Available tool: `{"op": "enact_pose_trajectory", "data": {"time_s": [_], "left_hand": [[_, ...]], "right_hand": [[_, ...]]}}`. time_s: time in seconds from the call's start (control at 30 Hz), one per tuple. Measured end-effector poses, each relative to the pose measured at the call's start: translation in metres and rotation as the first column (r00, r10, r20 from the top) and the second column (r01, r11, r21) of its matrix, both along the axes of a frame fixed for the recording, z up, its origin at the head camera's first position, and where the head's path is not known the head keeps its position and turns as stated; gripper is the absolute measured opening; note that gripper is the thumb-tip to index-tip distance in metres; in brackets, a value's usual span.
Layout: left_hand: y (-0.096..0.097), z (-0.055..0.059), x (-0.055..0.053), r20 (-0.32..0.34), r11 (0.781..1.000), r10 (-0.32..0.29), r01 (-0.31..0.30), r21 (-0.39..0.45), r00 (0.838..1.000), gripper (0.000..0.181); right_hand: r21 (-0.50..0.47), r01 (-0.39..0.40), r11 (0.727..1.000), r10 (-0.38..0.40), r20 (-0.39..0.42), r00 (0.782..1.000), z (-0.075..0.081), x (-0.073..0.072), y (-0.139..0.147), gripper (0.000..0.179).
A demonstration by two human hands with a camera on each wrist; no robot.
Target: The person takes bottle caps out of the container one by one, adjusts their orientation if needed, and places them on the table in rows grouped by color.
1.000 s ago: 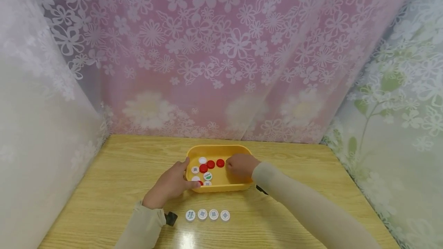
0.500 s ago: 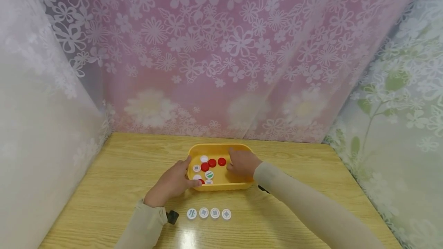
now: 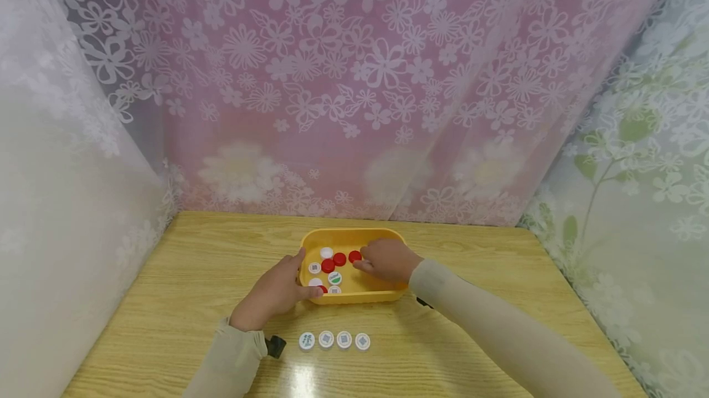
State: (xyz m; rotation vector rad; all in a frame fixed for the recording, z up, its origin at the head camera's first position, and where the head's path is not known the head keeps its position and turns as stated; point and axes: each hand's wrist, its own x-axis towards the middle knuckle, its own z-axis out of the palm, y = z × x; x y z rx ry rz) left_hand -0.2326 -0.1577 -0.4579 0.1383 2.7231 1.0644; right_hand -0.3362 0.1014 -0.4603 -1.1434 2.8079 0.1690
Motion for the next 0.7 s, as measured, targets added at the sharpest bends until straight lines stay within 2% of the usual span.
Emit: {"op": "enact_pose_trajectory", "data": {"time_s": [0.1,0.2,0.33,0.43,0.57,0.7], "left_hand": [[0.001,-0.001,-0.001,0.005,1.0,0.003,-0.003,0.002,1.0,0.1],[0.001,-0.001,-0.001,0.008,1.0,0.007,-0.007,0.004,1.0,0.101],[0.001,-0.001,0.001,0.01,1.0,0.005,-0.005,0.008,1.0,0.101],[0.0,-0.001,0.001,0.011,1.0,-0.002,0.002,0.01,1.0,0.101],[-0.001,-0.003,-0.001,0.011,1.0,-0.006,0.005,0.014,1.0,0.101],[-0.002,-0.005,-0.002,0.009,1.0,-0.013,0.012,0.024,1.0,0.102]], "right_hand": [[0.025,0.027,0.999,-0.027,0.004,1.0,0.002,0.001,0.001,0.037],[0.056,0.049,0.997,-0.05,0.022,0.998,0.005,0.002,0.002,0.028],[0.045,0.022,0.999,-0.024,0.052,0.998,0.01,0.005,0.005,0.016],[-0.011,0.009,1.0,-0.008,0.106,0.994,0.018,0.008,0.008,0.012],[-0.098,0.04,0.994,-0.025,0.153,0.988,0.029,0.012,0.015,0.027],[-0.202,0.022,0.979,0.003,0.123,0.992,0.038,0.024,0.026,0.029]]}}
